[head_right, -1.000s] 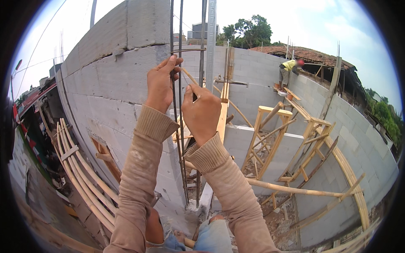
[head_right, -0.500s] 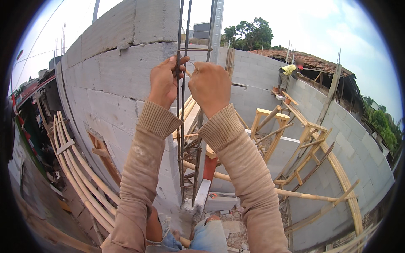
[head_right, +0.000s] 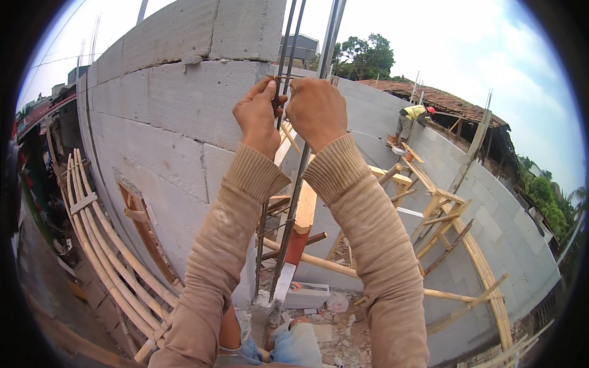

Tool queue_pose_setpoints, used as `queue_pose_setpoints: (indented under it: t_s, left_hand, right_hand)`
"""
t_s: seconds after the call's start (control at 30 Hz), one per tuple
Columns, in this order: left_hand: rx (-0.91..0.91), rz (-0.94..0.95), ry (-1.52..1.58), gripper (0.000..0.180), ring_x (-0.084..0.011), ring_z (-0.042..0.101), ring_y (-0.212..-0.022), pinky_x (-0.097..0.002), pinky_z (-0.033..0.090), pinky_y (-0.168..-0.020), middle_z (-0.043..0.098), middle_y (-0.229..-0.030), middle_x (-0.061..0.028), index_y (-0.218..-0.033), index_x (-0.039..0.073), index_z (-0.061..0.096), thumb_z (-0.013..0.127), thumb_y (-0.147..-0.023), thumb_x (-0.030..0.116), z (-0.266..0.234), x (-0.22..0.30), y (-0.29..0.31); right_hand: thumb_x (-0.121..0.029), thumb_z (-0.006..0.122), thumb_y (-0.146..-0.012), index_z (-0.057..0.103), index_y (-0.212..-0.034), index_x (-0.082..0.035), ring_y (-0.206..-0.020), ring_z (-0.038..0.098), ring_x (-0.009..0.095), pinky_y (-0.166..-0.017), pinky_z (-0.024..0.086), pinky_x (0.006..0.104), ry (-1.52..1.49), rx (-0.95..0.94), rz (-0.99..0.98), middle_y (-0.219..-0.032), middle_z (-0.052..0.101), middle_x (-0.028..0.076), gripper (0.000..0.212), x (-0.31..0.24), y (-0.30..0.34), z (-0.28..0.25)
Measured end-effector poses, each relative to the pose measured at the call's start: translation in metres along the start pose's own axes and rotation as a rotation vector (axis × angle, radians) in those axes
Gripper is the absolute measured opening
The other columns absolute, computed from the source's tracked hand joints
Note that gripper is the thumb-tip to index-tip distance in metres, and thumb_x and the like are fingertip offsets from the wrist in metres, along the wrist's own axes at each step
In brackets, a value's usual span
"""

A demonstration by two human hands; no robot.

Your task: The person ties metal rebar together with wire using a pair of pliers on a construction site.

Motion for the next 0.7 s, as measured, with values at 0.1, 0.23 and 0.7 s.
queue_pose_setpoints:
  t_s: [0.1,0.23,0.7]
  left_hand:
    - [-0.005,-0.002,0.011,0.014,-0.0117,0.064,-0.063,-0.0227,0.043,-0.049,0.071,-0.085,-0.0037,-0.106,0.001,0.072,0.068,-0.093,0.006,-0.001,-0.002,-0.001]
    - [-0.023,0.067,0.04,0.017,-0.0107,0.059,-0.058,-0.0242,0.048,-0.052,0.071,-0.088,-0.0057,-0.107,-0.004,0.073,0.066,-0.093,0.001,0.001,-0.002,-0.004]
    - [-0.018,0.29,-0.043,0.017,-0.0034,0.049,-0.061,-0.0203,0.039,-0.053,0.071,-0.087,-0.0011,-0.107,-0.002,0.074,0.069,-0.092,0.003,0.004,-0.02,-0.021]
  right_hand:
    - [-0.014,0.06,-0.084,0.069,-0.081,-0.002,-0.079,0.07,0.036,-0.072,0.056,0.0466,0.078,-0.019,-0.034,-0.082,0.07,0.017,0.016,0.001,-0.001,0.0]
    - [-0.014,0.064,-0.084,0.067,-0.086,0.0,-0.077,0.071,0.034,-0.069,0.057,0.0444,0.2,0.032,-0.18,-0.086,0.071,0.016,0.014,-0.002,-0.003,-0.001]
    - [-0.009,0.065,-0.084,0.07,-0.078,-0.001,-0.08,0.071,0.029,-0.073,0.058,0.0406,0.358,-0.185,-0.497,-0.085,0.07,0.014,0.012,-0.019,-0.029,-0.029]
Point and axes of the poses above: each hand's wrist, its own y-axis away from the middle knuckle, its own z-axis out of the palm, x = y × z, the point moved 2 cm from there along -y, towards the middle knuckle
